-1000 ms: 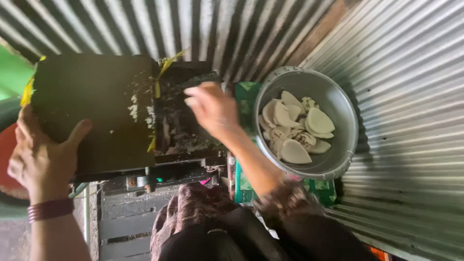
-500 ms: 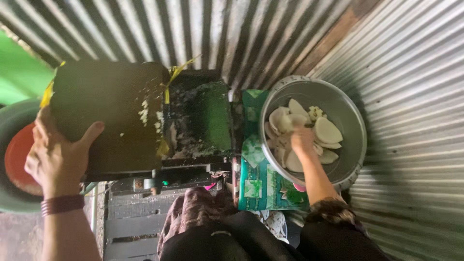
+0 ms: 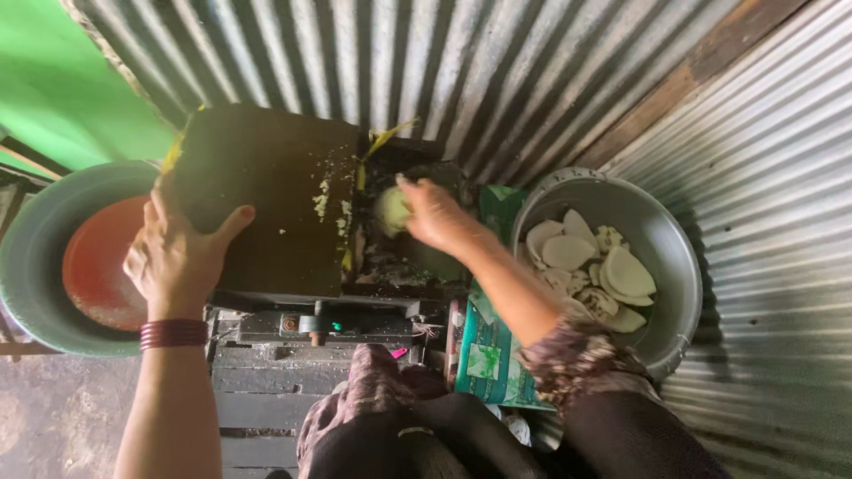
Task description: The person repeatedly picks up white vegetable slices from a metal bowl and grates them against a rotating drum grater. The grated material falls into a large green basin below. The person continues this process for the duration of the clip.
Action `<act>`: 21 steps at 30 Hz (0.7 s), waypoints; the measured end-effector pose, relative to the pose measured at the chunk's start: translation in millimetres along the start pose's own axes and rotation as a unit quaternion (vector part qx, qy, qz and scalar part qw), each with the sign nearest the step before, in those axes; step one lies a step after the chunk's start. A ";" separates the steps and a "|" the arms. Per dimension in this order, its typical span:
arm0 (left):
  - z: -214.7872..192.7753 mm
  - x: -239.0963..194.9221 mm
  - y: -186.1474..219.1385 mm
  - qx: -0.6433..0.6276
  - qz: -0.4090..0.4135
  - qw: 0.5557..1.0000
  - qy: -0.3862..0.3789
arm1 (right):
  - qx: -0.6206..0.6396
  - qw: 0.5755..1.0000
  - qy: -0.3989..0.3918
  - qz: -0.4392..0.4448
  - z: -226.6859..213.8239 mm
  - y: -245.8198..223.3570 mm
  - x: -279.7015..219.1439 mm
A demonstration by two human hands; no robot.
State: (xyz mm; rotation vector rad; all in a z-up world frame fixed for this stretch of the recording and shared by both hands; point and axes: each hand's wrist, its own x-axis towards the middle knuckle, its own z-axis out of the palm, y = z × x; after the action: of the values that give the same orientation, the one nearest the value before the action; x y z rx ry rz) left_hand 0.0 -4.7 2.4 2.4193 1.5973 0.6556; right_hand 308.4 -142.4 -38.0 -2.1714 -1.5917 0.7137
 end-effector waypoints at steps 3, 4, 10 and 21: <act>1.9 0.5 -1.1 0.009 0.003 1.000 0.008 | -0.231 0.972 -0.029 0.029 30.9 -2.9 31.7; 2.4 1.4 -2.3 0.005 0.004 1.000 0.011 | -0.246 0.968 -0.035 0.014 36.8 0.7 38.9; 2.3 -0.4 0.8 -0.001 -0.001 1.000 0.005 | -0.255 0.966 -0.029 -0.022 61.1 33.1 64.0; 0.9 1.6 2.2 0.008 -0.010 1.000 -0.002 | -0.577 0.773 -0.031 -0.261 116.4 78.3 72.0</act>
State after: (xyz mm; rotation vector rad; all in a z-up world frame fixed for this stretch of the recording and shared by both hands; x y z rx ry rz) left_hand 2.7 -4.1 2.8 2.4124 1.6290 0.6377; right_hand 318.1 -99.1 -189.3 -2.0506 -2.9788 -0.5774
